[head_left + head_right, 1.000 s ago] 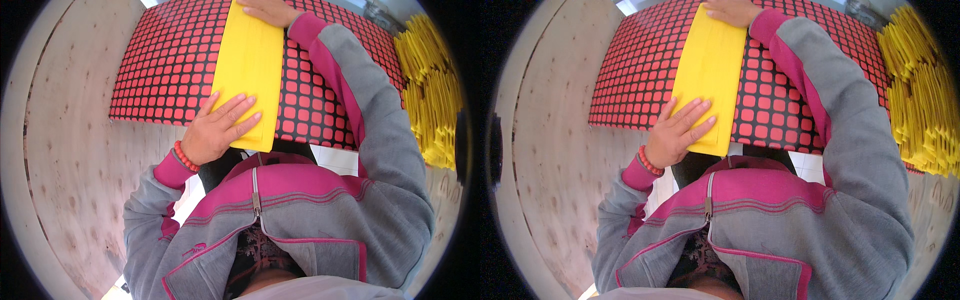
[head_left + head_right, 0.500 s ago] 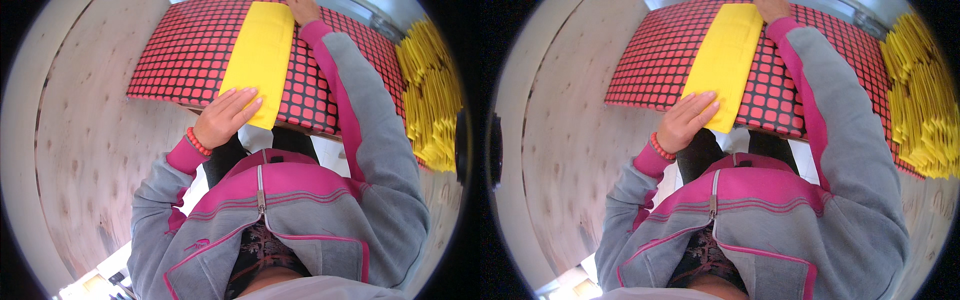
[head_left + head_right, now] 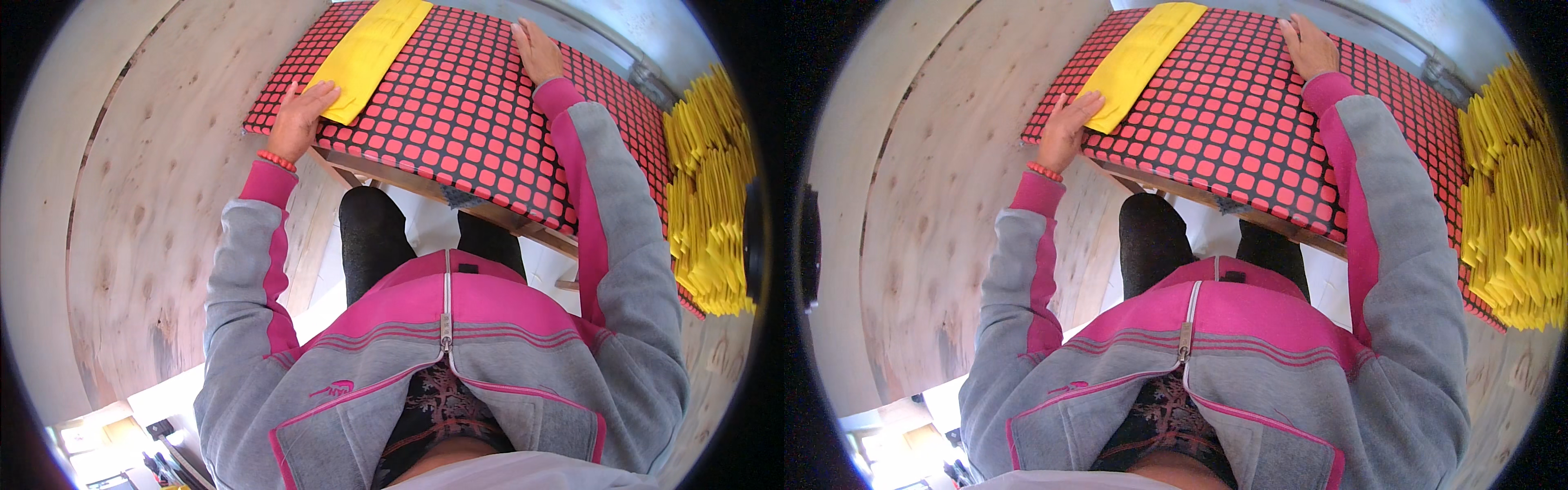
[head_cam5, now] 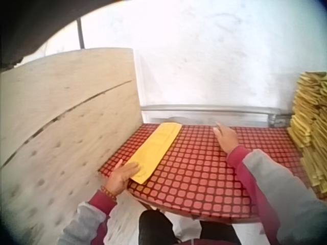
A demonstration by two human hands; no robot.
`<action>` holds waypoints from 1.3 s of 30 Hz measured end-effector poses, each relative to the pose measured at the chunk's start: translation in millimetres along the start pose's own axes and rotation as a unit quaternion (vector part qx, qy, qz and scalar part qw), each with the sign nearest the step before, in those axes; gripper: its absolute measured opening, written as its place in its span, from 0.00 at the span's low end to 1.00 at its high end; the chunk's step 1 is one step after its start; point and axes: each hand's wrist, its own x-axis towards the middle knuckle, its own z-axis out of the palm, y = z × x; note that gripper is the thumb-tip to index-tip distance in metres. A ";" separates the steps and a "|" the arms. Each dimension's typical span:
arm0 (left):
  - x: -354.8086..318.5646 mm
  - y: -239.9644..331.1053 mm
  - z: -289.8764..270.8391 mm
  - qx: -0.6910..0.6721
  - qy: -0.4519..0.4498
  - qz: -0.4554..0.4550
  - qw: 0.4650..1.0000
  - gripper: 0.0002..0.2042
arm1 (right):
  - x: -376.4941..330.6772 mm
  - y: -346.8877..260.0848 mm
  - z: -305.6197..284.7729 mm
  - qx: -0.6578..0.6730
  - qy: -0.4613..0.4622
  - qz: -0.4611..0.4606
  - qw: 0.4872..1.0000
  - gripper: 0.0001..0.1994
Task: The person folds multiple yellow fabric pieces on a patterned table. They smooth each piece, fold it in half, then fold again into a smaller rectangle, and place the finished pieces into a growing stack.
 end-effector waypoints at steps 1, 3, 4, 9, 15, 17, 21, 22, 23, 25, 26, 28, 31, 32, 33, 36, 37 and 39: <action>-1.4 -5.5 0.5 0.001 -0.005 -0.018 1.000 0.21 | -0.5 -1.7 -0.7 -0.004 -0.004 -0.007 1.000 0.28; -5.4 -9.4 1.9 -0.010 -0.004 -0.030 0.999 0.21 | -1.0 -3.9 -2.6 -0.022 -0.022 0.016 0.999 0.28; -8.3 -8.4 2.1 -0.012 -0.002 -0.035 0.999 0.21 | -0.8 -4.7 -3.0 -0.019 -0.022 0.002 1.000 0.28; -18.5 11.4 -2.7 -0.005 0.010 -0.019 1.000 0.24 | -1.2 -2.0 -0.7 0.007 -0.042 0.019 0.999 0.29; -41.3 56.9 -22.6 0.013 0.074 -0.059 0.995 0.31 | 4.5 10.4 -3.0 0.068 -0.039 0.042 0.996 0.31; -69.8 77.1 -26.2 0.018 0.097 -0.095 0.991 0.30 | 9.2 18.7 -3.4 0.071 -0.060 0.031 0.995 0.30; -162.7 143.4 -22.0 -0.067 0.077 -0.223 0.970 0.27 | 12.9 33.2 -0.8 0.056 -0.099 0.051 0.992 0.31; -190.1 166.1 -21.8 -0.109 0.026 -0.259 0.959 0.26 | 12.5 35.0 1.3 0.043 -0.090 0.050 0.994 0.32; -218.2 191.3 -23.0 -0.166 -0.047 -0.329 0.928 0.24 | 13.0 36.9 2.8 0.039 -0.095 0.040 0.994 0.32; -267.4 237.7 -34.8 -0.210 -0.172 -0.434 0.859 0.22 | 12.5 38.9 4.5 0.047 -0.109 0.043 0.992 0.31; -288.6 257.0 -46.4 -0.254 -0.245 -0.492 0.796 0.22 | 12.5 38.9 4.8 0.041 -0.106 0.023 0.993 0.31; -318.5 279.6 -74.1 -0.310 -0.304 -0.513 0.741 0.22 | 13.0 37.4 4.8 0.028 -0.103 0.024 0.994 0.31; -334.6 282.3 -113.3 -0.351 -0.344 -0.516 0.701 0.21 | 10.1 31.1 5.0 0.010 -0.079 0.003 0.997 0.28; -333.2 278.7 -121.2 -0.359 -0.349 -0.514 0.696 0.21 | 7.8 29.2 3.4 -0.005 -0.080 -0.002 0.997 0.29; -329.1 273.5 -126.7 -0.363 -0.352 -0.511 0.695 0.21 | 4.5 25.2 4.8 -0.005 -0.068 0.017 0.998 0.29; -305.8 257.5 -127.2 -0.364 -0.357 -0.500 0.700 0.21 | -4.2 17.1 0.9 -0.021 -0.085 0.011 0.996 0.26; -296.1 252.8 -124.0 -0.360 -0.359 -0.495 0.705 0.21 | -6.8 13.1 1.1 -0.012 -0.056 -0.008 0.998 0.25; -277.4 245.6 -115.4 -0.351 -0.361 -0.486 0.714 0.21 | -11.8 7.9 -1.9 -0.006 -0.043 -0.011 0.999 0.24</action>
